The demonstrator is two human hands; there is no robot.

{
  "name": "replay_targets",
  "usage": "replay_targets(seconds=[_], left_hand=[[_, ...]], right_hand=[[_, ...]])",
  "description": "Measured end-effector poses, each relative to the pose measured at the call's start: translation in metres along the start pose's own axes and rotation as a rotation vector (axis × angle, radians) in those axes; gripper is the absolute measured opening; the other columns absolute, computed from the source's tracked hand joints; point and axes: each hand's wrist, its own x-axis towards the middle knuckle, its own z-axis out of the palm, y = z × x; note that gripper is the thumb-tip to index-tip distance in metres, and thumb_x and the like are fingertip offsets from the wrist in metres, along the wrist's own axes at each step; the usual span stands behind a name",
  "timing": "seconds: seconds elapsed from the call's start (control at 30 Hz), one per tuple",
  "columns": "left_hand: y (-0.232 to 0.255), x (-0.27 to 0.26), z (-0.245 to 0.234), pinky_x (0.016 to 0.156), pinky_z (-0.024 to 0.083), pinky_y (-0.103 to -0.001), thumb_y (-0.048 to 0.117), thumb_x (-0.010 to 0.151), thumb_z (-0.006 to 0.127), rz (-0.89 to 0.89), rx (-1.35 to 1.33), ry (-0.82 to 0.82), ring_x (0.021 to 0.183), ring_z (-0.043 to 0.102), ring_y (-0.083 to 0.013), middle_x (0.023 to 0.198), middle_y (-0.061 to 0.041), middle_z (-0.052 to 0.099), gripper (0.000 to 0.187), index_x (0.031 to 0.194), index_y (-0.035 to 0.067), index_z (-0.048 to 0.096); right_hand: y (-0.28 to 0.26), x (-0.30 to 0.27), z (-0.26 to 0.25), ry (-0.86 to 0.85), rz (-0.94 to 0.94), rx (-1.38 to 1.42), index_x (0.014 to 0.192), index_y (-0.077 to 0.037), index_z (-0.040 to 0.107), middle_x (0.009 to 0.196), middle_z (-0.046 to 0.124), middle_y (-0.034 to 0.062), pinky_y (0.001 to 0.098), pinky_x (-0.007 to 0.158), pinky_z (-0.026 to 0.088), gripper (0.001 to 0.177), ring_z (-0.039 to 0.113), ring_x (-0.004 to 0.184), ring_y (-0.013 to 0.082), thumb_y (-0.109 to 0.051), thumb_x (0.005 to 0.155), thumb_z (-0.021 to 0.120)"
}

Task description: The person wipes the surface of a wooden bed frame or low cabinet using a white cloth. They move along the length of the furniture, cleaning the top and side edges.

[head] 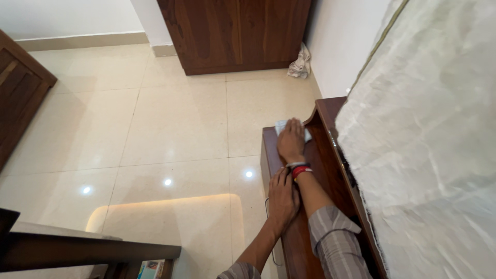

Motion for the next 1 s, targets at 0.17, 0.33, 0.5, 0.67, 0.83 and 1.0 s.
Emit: replay_targets(seconds=[0.17,0.33,0.5,0.67,0.83,1.0], left_hand=[[0.004,0.001,-0.007,0.117,0.032,-0.054,0.003,0.084,0.058,0.008,0.020,0.000,0.137,0.044,-0.0453,0.144,-0.029,0.051,0.048,0.130,-0.010,0.056],[0.017,0.005,-0.017,0.107,0.037,-0.055,-0.001,0.081,0.058,-0.123,-0.056,0.094,0.123,0.048,-0.0466,0.129,-0.028,0.051,0.038,0.118,-0.008,0.055],[0.023,0.002,-0.019,0.104,0.040,-0.055,-0.003,0.086,0.057,-0.123,-0.025,0.151,0.119,0.049,-0.0454,0.124,-0.027,0.050,0.026,0.112,-0.005,0.053],[0.019,-0.002,-0.022,0.107,0.040,-0.053,-0.001,0.089,0.057,-0.132,-0.036,0.184,0.125,0.048,-0.0457,0.132,-0.029,0.048,0.036,0.124,-0.008,0.052],[0.020,0.000,-0.026,0.109,0.040,-0.053,0.003,0.094,0.057,-0.133,-0.076,0.166,0.128,0.046,-0.0461,0.136,-0.029,0.046,0.040,0.130,-0.009,0.048],[0.022,-0.011,-0.032,0.113,0.039,-0.052,0.008,0.100,0.056,-0.113,-0.165,0.227,0.131,0.048,-0.0441,0.141,-0.026,0.048,0.036,0.133,-0.005,0.049]], right_hand=[[-0.005,0.007,-0.005,-0.152,-0.026,0.053,0.147,0.002,0.049,0.157,0.045,0.0212,0.0479,0.131,0.018,0.052,0.034,0.153,0.0348,-0.022,0.102,0.040],[-0.030,-0.006,-0.018,-0.230,-0.355,0.201,0.148,-0.009,0.052,0.161,0.039,0.0175,0.0520,0.126,0.014,0.049,0.028,0.152,0.0361,-0.022,0.102,0.042],[-0.026,-0.042,-0.050,-0.361,-0.364,0.375,0.144,-0.012,0.057,0.162,0.037,0.0180,0.0520,0.122,0.013,0.046,0.026,0.152,0.0379,-0.023,0.101,0.047],[0.012,-0.080,-0.073,-0.106,-0.023,-0.045,0.142,-0.011,0.059,0.156,0.047,0.0184,0.0503,0.129,0.019,0.050,0.035,0.153,0.0350,-0.022,0.094,0.051],[0.031,-0.084,-0.075,0.090,0.166,-0.063,0.146,-0.006,0.055,0.155,0.042,0.0258,0.0585,0.115,0.015,0.056,0.031,0.144,0.0449,-0.023,0.093,0.054],[-0.013,-0.081,-0.044,-0.269,-0.170,0.145,0.154,-0.021,0.046,0.167,0.031,0.0134,0.0540,0.126,0.010,0.052,0.020,0.155,0.0376,-0.036,0.104,0.049]])
